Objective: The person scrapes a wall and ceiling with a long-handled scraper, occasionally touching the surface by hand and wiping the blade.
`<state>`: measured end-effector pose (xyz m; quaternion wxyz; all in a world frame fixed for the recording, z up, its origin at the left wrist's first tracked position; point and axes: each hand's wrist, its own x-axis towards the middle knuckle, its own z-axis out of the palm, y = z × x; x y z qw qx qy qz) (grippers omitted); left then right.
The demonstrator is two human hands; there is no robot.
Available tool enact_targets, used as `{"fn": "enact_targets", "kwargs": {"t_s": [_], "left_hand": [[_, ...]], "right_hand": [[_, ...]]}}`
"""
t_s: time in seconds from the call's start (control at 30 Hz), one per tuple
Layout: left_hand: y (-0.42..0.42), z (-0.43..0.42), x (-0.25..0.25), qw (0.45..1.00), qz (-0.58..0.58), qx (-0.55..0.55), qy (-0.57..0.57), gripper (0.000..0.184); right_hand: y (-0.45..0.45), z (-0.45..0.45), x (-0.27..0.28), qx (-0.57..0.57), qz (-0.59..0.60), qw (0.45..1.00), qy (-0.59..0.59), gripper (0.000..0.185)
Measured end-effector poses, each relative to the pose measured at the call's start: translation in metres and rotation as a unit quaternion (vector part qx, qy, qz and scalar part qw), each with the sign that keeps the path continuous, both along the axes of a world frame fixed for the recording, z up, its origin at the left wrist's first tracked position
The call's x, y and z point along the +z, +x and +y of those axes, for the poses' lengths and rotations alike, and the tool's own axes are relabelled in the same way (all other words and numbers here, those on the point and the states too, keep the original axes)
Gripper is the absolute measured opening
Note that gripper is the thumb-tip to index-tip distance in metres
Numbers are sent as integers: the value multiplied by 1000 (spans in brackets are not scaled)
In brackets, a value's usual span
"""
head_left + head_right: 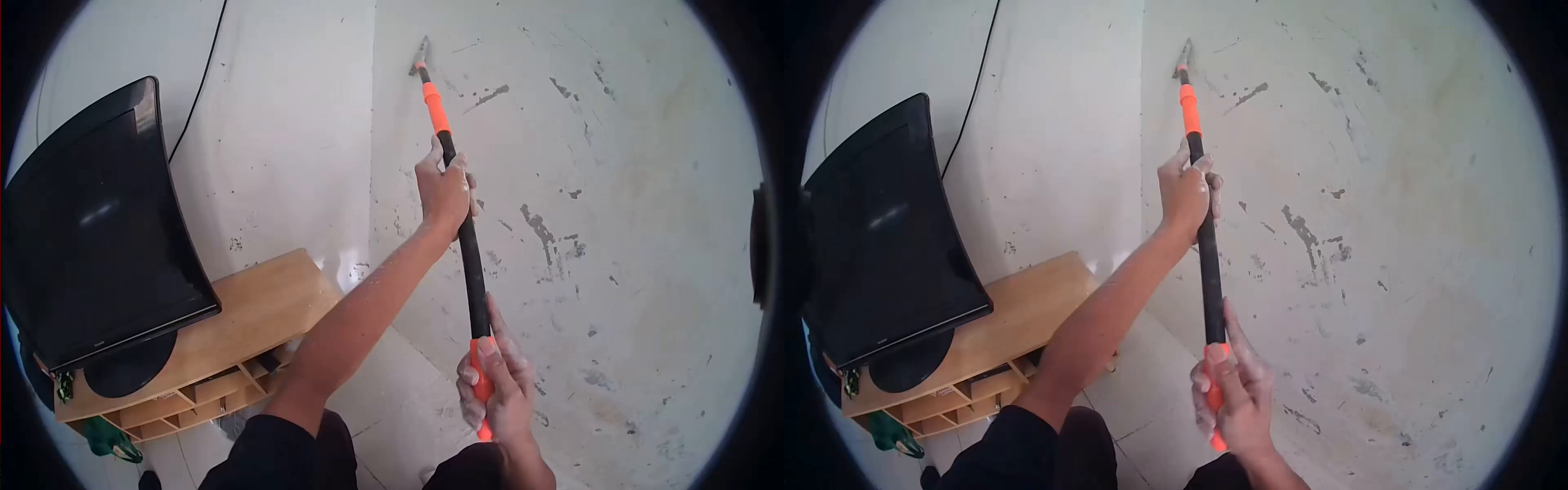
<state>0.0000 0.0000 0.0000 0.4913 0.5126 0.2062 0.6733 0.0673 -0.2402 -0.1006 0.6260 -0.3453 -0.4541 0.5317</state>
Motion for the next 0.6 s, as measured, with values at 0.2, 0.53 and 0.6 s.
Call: {"fn": "enact_targets", "kwargs": {"t_s": [0.2, 0.53, 0.6], "left_hand": [[-18, -6, 6, 1000, 22, -17, 3, 60], [13, -21, -30, 1000, 1, 27, 9, 63], [8, 4, -16, 999, 14, 44, 22, 55]], "right_hand": [[-17, 5, 1, 22, 7, 999, 47, 66], [7, -10, -30, -7, 44, 999, -9, 63], [10, 12, -16, -9, 8, 1000, -11, 65]]}}
